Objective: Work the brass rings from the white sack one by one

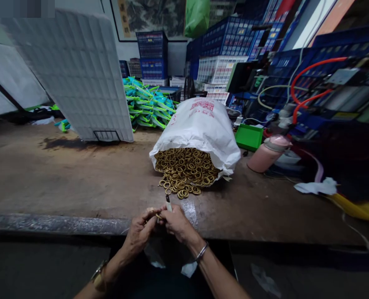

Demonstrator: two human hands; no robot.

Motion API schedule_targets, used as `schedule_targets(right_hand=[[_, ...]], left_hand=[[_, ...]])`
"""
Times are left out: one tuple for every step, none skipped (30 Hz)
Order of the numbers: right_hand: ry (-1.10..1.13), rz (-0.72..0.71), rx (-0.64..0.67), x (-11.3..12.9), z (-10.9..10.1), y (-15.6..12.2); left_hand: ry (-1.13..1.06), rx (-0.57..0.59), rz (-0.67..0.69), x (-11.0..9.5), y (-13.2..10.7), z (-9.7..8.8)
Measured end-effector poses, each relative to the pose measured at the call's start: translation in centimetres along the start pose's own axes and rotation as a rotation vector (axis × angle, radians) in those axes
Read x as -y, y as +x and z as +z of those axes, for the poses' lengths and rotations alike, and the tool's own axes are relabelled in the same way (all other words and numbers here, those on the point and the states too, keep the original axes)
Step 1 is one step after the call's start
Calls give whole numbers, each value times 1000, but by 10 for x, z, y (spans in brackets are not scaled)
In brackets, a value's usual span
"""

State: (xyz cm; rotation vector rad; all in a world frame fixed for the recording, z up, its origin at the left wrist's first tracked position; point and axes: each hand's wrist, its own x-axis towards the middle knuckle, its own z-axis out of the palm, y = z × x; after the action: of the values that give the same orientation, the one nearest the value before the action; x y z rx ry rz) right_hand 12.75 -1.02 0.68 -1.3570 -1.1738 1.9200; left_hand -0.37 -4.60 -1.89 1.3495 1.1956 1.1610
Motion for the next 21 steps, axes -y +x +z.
schedule_targets(right_hand=[[31,13,20,0,1,-2],[54,19,34,0,2,-3],[68,17,43,-1,3,-4],[73,9,47,-2,3,-5],[73,-8,40,-3,3,-5],[68,-34,22,-5,3,-5],[59,-62,2,-7,3,-5],[46,-88,-19,-8,3,-5],[29,-114,-38,-10,3,-5],[6,-138,-49,-12,2,-5],[-28,-157,-53,-14,2,-4],[-69,-173,-53,-15,1,-3],[-110,-186,-61,-16,1,-2],[-149,-198,-78,-17,1,-1],[-181,-210,-100,-17,1,0],[-207,-224,-127,-17,1,1],[-229,-241,-153,-17,1,2],[-252,-261,-176,-16,1,2],[-278,-280,-192,-15,2,3],[-305,-295,-203,-15,2,2],[-327,-304,-208,-14,2,2]], left_hand=[[10,-4,8,-1,0,0],[21,-21,9,-2,-1,0],[35,-43,6,-4,-1,0],[49,-67,3,-5,-2,0],[64,-87,1,-5,-2,-1],[75,-109,0,-6,-3,-1],[84,-126,0,-7,-3,-1],[89,-140,-3,-7,-3,-1],[91,-150,-9,-8,-3,-1],[88,-156,-18,-9,-3,-1],[78,-158,-26,-11,-4,0],[58,-155,-36,-12,-4,1],[24,-145,-54,-15,-4,2],[-26,-133,-87,-17,-4,3],[-88,-116,-136,-19,-4,4],[-155,-99,-197,-21,-4,5],[-215,-82,-262,-21,-5,5],[-261,-68,-320,-21,-5,5],[-286,-54,-366,-20,-5,5],[-292,-41,-396,-19,-5,5],[-291,-27,-411,-16,-6,4]])
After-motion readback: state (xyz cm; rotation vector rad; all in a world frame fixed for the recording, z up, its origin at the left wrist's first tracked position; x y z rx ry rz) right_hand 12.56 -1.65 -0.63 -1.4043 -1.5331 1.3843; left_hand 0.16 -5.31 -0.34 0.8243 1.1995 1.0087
